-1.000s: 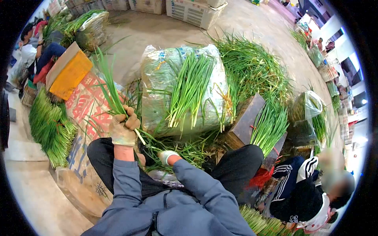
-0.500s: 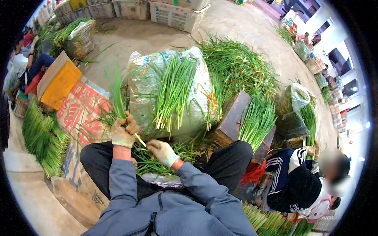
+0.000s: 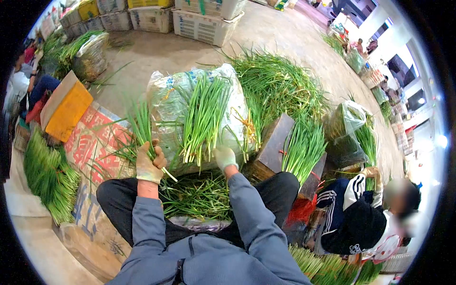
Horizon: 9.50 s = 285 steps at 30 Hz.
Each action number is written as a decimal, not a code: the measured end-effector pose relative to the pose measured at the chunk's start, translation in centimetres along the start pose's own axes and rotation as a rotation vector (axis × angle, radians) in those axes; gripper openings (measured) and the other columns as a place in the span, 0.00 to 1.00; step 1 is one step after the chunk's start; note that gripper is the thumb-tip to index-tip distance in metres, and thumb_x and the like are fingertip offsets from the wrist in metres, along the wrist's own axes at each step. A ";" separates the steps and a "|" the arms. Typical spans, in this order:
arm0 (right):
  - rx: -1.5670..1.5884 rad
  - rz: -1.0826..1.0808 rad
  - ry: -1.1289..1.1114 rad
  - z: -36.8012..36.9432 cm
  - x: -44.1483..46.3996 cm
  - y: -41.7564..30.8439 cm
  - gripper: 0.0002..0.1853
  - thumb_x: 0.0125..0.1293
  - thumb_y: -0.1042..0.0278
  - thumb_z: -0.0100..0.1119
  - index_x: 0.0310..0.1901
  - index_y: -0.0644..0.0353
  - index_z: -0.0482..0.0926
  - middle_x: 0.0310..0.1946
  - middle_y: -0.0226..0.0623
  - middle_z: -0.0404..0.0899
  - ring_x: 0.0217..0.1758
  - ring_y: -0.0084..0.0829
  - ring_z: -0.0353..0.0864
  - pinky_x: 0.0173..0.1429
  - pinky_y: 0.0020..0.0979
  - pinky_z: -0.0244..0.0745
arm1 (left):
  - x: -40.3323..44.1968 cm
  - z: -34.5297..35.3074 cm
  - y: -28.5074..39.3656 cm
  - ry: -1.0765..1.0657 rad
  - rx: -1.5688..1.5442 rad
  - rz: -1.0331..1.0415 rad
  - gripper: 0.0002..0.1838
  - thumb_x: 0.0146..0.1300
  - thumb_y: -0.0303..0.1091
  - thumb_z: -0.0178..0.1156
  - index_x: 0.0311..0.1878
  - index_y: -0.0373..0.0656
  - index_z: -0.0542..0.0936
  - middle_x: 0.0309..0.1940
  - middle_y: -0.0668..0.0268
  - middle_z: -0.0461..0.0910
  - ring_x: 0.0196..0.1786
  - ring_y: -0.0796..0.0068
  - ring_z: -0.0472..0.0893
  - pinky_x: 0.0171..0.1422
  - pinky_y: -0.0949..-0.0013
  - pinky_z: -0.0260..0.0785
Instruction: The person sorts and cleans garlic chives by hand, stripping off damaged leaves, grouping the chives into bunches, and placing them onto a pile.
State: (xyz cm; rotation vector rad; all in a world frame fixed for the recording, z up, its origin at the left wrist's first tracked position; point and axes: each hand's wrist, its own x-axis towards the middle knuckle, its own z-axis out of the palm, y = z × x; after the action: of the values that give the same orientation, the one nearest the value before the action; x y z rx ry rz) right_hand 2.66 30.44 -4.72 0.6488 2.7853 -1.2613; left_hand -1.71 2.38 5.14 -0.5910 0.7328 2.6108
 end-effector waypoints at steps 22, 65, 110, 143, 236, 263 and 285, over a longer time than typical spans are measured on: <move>0.241 0.029 -0.127 -0.7 -11.8 -5.3 0.20 0.60 0.55 0.71 0.39 0.66 0.79 0.29 0.35 0.81 0.31 0.25 0.79 0.38 0.31 0.75 | 3.5 -0.4 -10.3 0.004 1.093 -0.154 0.18 0.55 0.37 0.77 0.42 0.38 0.80 0.29 0.63 0.83 0.24 0.73 0.76 0.28 0.65 0.69; 0.742 0.299 -0.296 1.0 -10.5 -5.8 0.10 0.73 0.63 0.57 0.39 0.60 0.80 0.24 0.28 0.78 0.22 0.21 0.74 0.26 0.25 0.69 | 3.9 -3.4 -11.2 0.116 1.360 -0.114 0.17 0.55 0.41 0.74 0.39 0.40 0.82 0.21 0.63 0.77 0.18 0.73 0.71 0.22 0.66 0.63; -0.652 0.284 -0.550 1.9 -7.2 5.1 0.72 0.45 0.27 0.72 0.76 0.73 0.43 0.68 0.66 0.65 0.68 0.52 0.73 0.66 0.38 0.75 | 3.1 -4.8 -4.4 0.276 0.361 0.253 0.10 0.68 0.28 0.62 0.50 0.39 0.76 0.42 0.54 0.85 0.25 0.71 0.80 0.23 0.70 0.70; -0.167 -0.131 0.008 -1.4 -2.3 -1.9 0.15 0.62 0.60 0.65 0.42 0.64 0.86 0.34 0.43 0.87 0.37 0.36 0.86 0.46 0.34 0.78 | -1.7 -1.4 1.4 0.166 0.025 0.389 0.10 0.63 0.34 0.71 0.43 0.43 0.82 0.18 0.73 0.70 0.15 0.79 0.65 0.17 0.71 0.53; -0.286 -0.029 -0.278 4.1 -4.2 -7.8 0.19 0.64 0.51 0.60 0.43 0.61 0.86 0.40 0.50 0.86 0.46 0.48 0.85 0.54 0.44 0.78 | 2.4 -1.5 1.0 0.138 0.067 0.427 0.09 0.59 0.25 0.71 0.36 0.45 0.78 0.17 0.76 0.67 0.14 0.85 0.60 0.16 0.77 0.50; 1.008 0.385 -0.401 2.2 -8.4 -5.8 0.17 0.72 0.59 0.60 0.57 0.58 0.77 0.27 0.22 0.75 0.23 0.16 0.70 0.23 0.21 0.61 | 1.8 -1.8 -8.7 -0.055 0.697 -0.068 0.09 0.63 0.34 0.67 0.41 0.38 0.82 0.26 0.65 0.81 0.16 0.78 0.70 0.18 0.71 0.59; 1.714 0.091 -0.309 -5.3 -12.3 -3.3 0.07 0.75 0.66 0.56 0.50 0.53 0.73 0.36 0.31 0.77 0.27 0.19 0.68 0.29 0.21 0.65 | 4.4 -3.6 -4.6 0.202 0.058 0.070 0.08 0.68 0.31 0.54 0.45 0.38 0.79 0.39 0.59 0.84 0.16 0.81 0.66 0.17 0.75 0.58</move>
State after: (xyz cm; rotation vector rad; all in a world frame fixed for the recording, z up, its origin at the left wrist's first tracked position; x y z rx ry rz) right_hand 13.50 27.84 3.49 0.3818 0.8253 -3.0360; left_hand -2.34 5.09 -1.63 -0.8337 0.9035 2.6088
